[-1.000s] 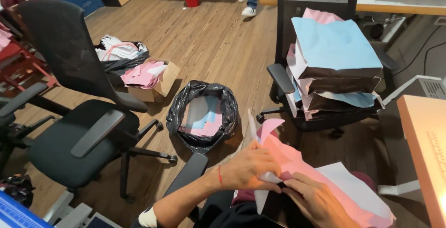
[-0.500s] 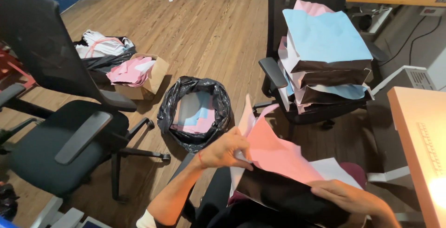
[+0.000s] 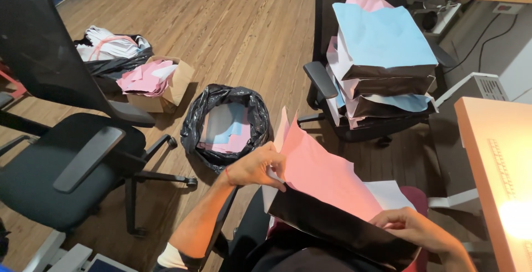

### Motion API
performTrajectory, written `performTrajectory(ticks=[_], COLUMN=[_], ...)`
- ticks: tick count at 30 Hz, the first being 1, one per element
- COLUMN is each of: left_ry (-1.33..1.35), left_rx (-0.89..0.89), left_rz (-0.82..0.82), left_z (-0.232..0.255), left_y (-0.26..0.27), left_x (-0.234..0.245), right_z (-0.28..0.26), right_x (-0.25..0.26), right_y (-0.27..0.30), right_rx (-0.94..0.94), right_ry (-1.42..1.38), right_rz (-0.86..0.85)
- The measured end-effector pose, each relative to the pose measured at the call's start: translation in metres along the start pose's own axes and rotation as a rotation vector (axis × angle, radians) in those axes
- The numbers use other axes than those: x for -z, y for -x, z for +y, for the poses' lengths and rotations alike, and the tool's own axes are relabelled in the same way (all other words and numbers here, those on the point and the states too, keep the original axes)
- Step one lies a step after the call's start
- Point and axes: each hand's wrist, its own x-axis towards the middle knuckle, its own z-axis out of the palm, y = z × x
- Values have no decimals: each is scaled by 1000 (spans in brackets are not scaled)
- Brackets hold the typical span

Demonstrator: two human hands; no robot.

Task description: Sewing fabric panels together using an industrial sewing machine to create bags or covers.

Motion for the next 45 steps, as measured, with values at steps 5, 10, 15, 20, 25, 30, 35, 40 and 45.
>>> performTrajectory(ticks=[5,10,15,20,25,30,35,40,45], left_ry=[25,-60,-102,-44,-50,-84,-115,-157,-103], left_rx=[151,34,-26,22,-5,-27,116,120,83], left_rz=[-30,-15,-34,-95,-81,-51,62,98,102], left_z=[10,-6,-7,-5,-6,-12,-27,-58,-62], left_y=[-1,2,3,6,7,6,14,15,5], left_x=[12,6,5,7,7,12,17,21,11], right_z=[18,83,117,62,30,5,89,159,225], right_x=[-6,-16,-64,-95,-55,-19,27,89,129], right_y=[-4,-32,-36,-9,-37,-17,-3,26,78], right_rx=[-57,-59,-7,50,114,-107,21,-18,-79], right_ry=[82,334,512,644,791,793,289,238,154], right_rz=[-11,-27,-4,45,81,214,189,234,285])
